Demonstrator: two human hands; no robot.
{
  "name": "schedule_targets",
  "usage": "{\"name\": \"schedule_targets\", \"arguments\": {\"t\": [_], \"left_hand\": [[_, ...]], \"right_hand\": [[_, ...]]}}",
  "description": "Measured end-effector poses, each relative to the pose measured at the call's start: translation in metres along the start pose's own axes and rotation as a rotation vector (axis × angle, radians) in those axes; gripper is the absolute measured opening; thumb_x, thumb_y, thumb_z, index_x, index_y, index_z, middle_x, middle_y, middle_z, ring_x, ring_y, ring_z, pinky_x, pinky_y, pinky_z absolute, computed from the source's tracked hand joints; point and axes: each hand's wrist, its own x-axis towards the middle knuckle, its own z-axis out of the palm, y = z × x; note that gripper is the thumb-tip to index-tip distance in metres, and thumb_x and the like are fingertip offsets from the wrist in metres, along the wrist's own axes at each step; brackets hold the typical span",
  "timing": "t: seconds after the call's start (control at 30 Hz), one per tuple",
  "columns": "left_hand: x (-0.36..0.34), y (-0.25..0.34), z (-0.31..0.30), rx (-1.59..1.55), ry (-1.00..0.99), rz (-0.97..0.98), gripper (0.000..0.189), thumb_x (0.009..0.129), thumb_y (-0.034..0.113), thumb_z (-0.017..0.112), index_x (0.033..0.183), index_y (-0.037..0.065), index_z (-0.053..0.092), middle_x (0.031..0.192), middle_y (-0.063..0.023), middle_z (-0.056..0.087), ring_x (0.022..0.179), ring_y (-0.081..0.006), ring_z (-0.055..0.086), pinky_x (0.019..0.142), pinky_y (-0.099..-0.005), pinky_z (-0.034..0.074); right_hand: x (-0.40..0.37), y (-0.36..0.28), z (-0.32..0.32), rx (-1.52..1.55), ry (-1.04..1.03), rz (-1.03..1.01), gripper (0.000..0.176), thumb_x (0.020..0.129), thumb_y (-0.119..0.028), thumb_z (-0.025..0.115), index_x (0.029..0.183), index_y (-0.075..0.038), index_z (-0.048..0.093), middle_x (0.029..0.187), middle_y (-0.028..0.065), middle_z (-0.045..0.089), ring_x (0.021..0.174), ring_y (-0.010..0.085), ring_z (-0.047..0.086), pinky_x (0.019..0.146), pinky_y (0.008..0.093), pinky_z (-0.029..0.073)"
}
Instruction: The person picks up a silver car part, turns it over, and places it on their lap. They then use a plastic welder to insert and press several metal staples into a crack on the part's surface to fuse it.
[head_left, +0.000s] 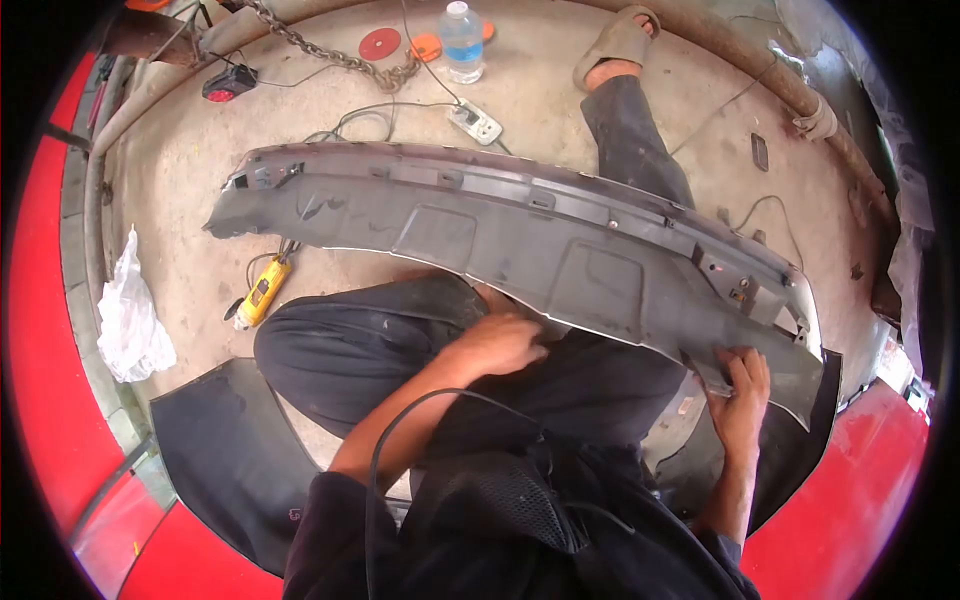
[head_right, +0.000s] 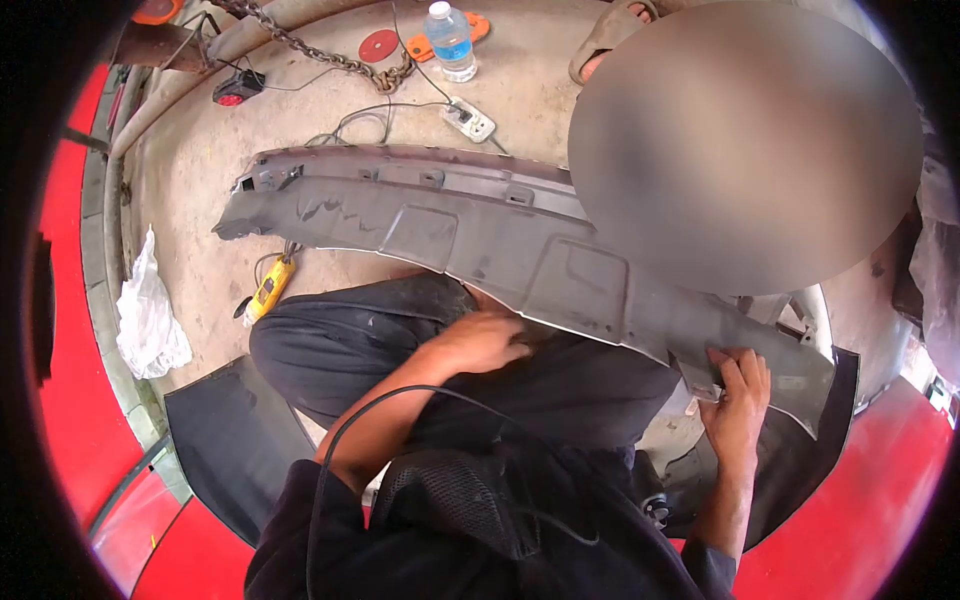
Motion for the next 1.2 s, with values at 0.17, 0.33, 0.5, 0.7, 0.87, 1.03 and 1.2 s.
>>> {"name": "schedule_targets", "arguments": {"t": [0.17, 0.33, 0.5, 0.7, 0.87, 1.03, 1.2], "left_hand": [[-0.063, -0.03, -0.058, -0.064, 0.192, -0.186, 0.032, 0.089, 0.032, 0.065, 0.098, 0.002, 0.069, 0.098, -0.0189, 0.069, 0.094, -0.0371, 0.065, 0.081, -0.0427, 0.05], [-0.068, -0.067, -0.062, -0.323, 0.514, -0.244, 0.025, 0.09, 0.021, 0.066, 0.098, -0.003, 0.068, 0.086, -0.0121, 0.068, 0.078, -0.0199, 0.062, 0.074, -0.0339, 0.049], [-0.051, -0.071, -0.051, -0.133, 0.431, -0.221, 0.025, 0.089, 0.017, 0.067, 0.101, -0.005, 0.065, 0.082, -0.0115, 0.066, 0.074, -0.0179, 0.06, 0.072, -0.0322, 0.048], [-0.048, -0.068, -0.052, -0.065, 0.345, -0.266, 0.018, 0.086, 0.011, 0.068, 0.1, -0.001, 0.067, 0.087, -0.0117, 0.065, 0.08, -0.0192, 0.06, 0.076, -0.0328, 0.047], [-0.054, -0.066, -0.047, -0.065, 0.322, -0.356, 0.018, 0.087, 0.013, 0.067, 0.098, -0.002, 0.066, 0.087, -0.0094, 0.066, 0.081, -0.018, 0.06, 0.076, -0.0313, 0.047], [-0.048, -0.071, -0.038, -0.055, 0.285, -0.354, 0.027, 0.087, 0.014, 0.068, 0.098, -0.01, 0.064, 0.085, -0.0114, 0.068, 0.077, -0.0193, 0.064, 0.072, -0.0311, 0.049], [-0.041, -0.076, -0.04, 0.005, 0.248, -0.399, 0.024, 0.089, 0.017, 0.066, 0.098, -0.005, 0.064, 0.083, -0.0102, 0.068, 0.07, -0.0144, 0.063, 0.063, -0.0283, 0.049]], "right_hand": [[0.0, -0.025, -0.041, 0.248, -0.082, 0.111, 0.066, 0.052, -0.014, 0.085, 0.113, -0.003, 0.066, 0.107, 0.013, 0.062, 0.097, 0.0322, 0.059, 0.085, 0.0397, 0.045], [-0.052, 0.005, -0.049, 0.985, -0.368, 0.177, 0.062, 0.059, -0.019, 0.091, 0.112, 0.001, 0.067, 0.093, 0.0089, 0.071, 0.082, 0.0194, 0.066, 0.077, 0.0342, 0.053], [-0.144, 0.049, 0.046, 1.014, -0.662, 0.545, 0.049, 0.086, -0.034, 0.076, 0.121, -0.002, 0.064, 0.098, 0.0087, 0.072, 0.084, 0.0163, 0.066, 0.075, 0.0304, 0.052], [-0.206, 0.119, 0.213, 1.06, -0.154, 1.363, 0.057, 0.083, -0.037, 0.075, 0.126, -0.002, 0.06, 0.113, 0.0144, 0.067, 0.1, 0.0234, 0.066, 0.087, 0.034, 0.053], [-0.17, 0.15, 0.284, 0.456, -0.145, 1.185, 0.052, 0.079, -0.039, 0.076, 0.118, -0.005, 0.066, 0.112, 0.0179, 0.069, 0.105, 0.0337, 0.066, 0.088, 0.0417, 0.053], [-0.1, 0.112, 0.32, 0.469, -0.369, 1.034, 0.031, 0.082, -0.023, 0.067, 0.109, -0.01, 0.071, 0.105, 0.017, 0.071, 0.101, 0.0336, 0.068, 0.084, 0.0437, 0.055], [-0.088, 0.102, 0.32, 0.324, -0.383, 1.009, 0.029, 0.082, -0.015, 0.059, 0.108, -0.01, 0.071, 0.102, 0.0171, 0.071, 0.096, 0.0302, 0.07, 0.081, 0.0453, 0.057]]}}
